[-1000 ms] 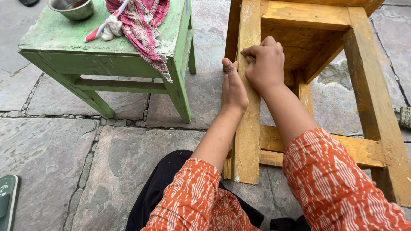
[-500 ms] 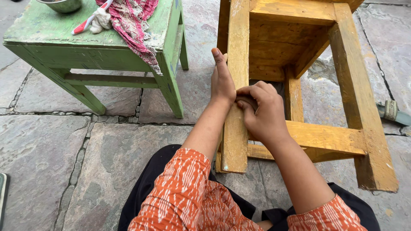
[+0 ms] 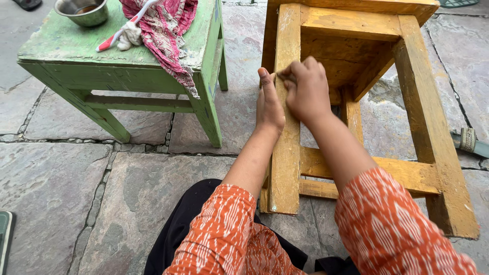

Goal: The person rubs down different parts of a small wooden stool by hand with sandpaper, turning it over to work on the sides, legs, and underside.

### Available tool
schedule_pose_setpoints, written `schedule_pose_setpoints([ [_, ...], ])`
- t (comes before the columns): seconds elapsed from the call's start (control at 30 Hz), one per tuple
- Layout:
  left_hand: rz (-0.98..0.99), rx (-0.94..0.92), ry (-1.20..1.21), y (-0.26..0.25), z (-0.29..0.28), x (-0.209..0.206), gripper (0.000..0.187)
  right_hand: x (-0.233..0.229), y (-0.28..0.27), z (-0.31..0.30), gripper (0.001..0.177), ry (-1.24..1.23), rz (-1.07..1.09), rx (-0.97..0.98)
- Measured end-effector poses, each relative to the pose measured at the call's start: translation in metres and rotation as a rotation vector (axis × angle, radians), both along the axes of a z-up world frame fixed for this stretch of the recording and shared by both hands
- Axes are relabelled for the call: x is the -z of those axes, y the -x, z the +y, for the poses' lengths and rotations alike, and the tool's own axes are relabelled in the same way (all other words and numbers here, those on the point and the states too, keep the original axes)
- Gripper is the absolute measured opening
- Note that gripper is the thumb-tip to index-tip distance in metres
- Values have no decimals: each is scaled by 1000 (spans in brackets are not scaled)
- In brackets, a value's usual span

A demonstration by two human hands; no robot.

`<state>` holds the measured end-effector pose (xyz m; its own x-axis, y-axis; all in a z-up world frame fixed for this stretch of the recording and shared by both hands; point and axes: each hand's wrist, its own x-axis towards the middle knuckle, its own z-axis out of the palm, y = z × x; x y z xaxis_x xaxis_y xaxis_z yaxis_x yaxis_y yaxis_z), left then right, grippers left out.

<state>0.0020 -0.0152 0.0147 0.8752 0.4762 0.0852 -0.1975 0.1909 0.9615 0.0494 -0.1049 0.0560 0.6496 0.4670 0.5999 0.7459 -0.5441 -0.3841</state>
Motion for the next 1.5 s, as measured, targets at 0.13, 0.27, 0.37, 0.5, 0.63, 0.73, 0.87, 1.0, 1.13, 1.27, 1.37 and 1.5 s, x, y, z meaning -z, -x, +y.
schedule_pose_setpoints([
  [0.13, -7, 20, 276, -21, 7, 14, 117, -10, 68, -38, 16, 72, 47, -73],
  [0.27, 8, 178, 581, -45, 23, 25, 121, -22, 127, -55, 13, 83, 154, -36],
  [0.37, 23, 245, 569, -58, 25, 25, 121, -19, 122, -45, 16, 37, 100, 17],
  [0.5, -63, 291, 631, -48, 23, 23, 117, -6, 57, -12, 16, 24, 8, 57],
  [0.63, 10, 244, 525, -36, 25, 18, 117, 2, -16, 34, 8, 17, 25, 121],
  [0.73, 16, 239, 409, -35, 26, 23, 117, 3, -35, 51, 8, 9, 106, 150],
  [0.87, -48, 254, 579, -46, 36, 35, 118, 3, -1, 28, 14, 4, -33, 82],
  [1.0, -34, 242, 592, -63, 46, 23, 122, -2, 77, -22, 16, 18, 17, 54],
  [1.13, 157, 128, 492, -72, 31, -5, 122, -12, 103, -41, 19, -69, 65, 40],
  [1.27, 207, -139, 179, -63, 16, -16, 118, -3, 64, -24, 16, -55, 29, 78],
  [1.37, 80, -215, 118, -49, 9, -13, 115, 5, 4, 0, 16, -60, 17, 108],
  [1.5, 10, -255, 247, -49, 9, -15, 108, 9, -73, 34, 11, -32, -36, 149],
])
